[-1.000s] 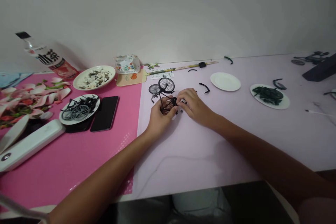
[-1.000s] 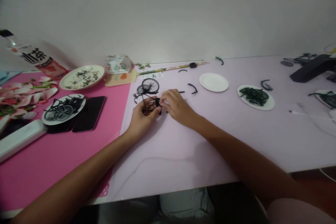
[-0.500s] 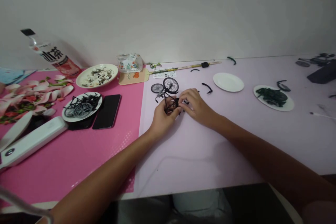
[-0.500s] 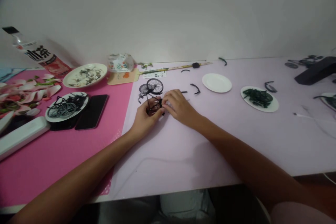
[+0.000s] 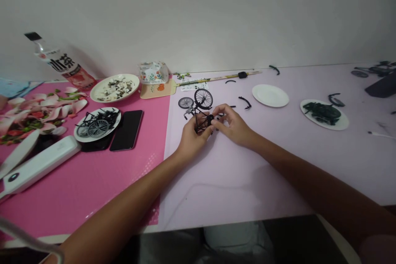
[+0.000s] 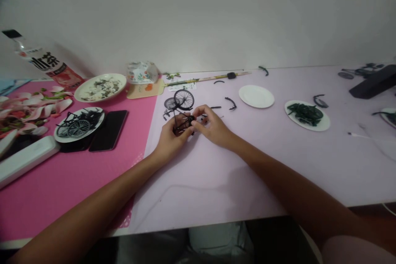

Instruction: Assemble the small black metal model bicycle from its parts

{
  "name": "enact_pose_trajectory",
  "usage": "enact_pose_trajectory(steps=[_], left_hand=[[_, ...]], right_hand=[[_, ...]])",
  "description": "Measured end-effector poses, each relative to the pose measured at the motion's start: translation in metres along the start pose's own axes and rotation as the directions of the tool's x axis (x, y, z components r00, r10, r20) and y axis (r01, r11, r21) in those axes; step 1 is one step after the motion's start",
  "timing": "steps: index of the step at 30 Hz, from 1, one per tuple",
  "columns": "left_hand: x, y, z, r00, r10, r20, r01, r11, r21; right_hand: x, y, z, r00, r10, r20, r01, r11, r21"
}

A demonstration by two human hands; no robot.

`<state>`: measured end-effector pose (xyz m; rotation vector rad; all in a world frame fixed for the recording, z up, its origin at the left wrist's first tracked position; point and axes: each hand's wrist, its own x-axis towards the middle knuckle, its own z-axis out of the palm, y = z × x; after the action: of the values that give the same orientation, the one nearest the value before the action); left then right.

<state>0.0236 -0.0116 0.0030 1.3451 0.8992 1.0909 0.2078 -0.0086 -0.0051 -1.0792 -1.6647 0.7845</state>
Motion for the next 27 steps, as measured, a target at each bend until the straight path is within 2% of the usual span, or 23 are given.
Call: enact_pose_trajectory(steps=[9,18,27], left_hand=[[0.0003,0.0014,0.0003,1.0,0.008,0.029,-0.008,1.0,-0.019],[0.0011,0.0006,0.0003,0.999,0.033,0.009,-0.033,0.999,0.018],[0.0012,0.0033,0.0029,0.998,0.065,-0.005,-0.065,0.997,0.033]], right_hand=[[0.0011,-0.0011,-0.0035,1.0,0.016,0.02,-0.017,0.998,0.059],[0.0019,0.001,-0.0054,0.999,0.019,0.041,-0.026,0.987,0.156],[0.0023,0.0006,-0.004,0.994,0.088,0.066,-0.105,0.943,0.315]])
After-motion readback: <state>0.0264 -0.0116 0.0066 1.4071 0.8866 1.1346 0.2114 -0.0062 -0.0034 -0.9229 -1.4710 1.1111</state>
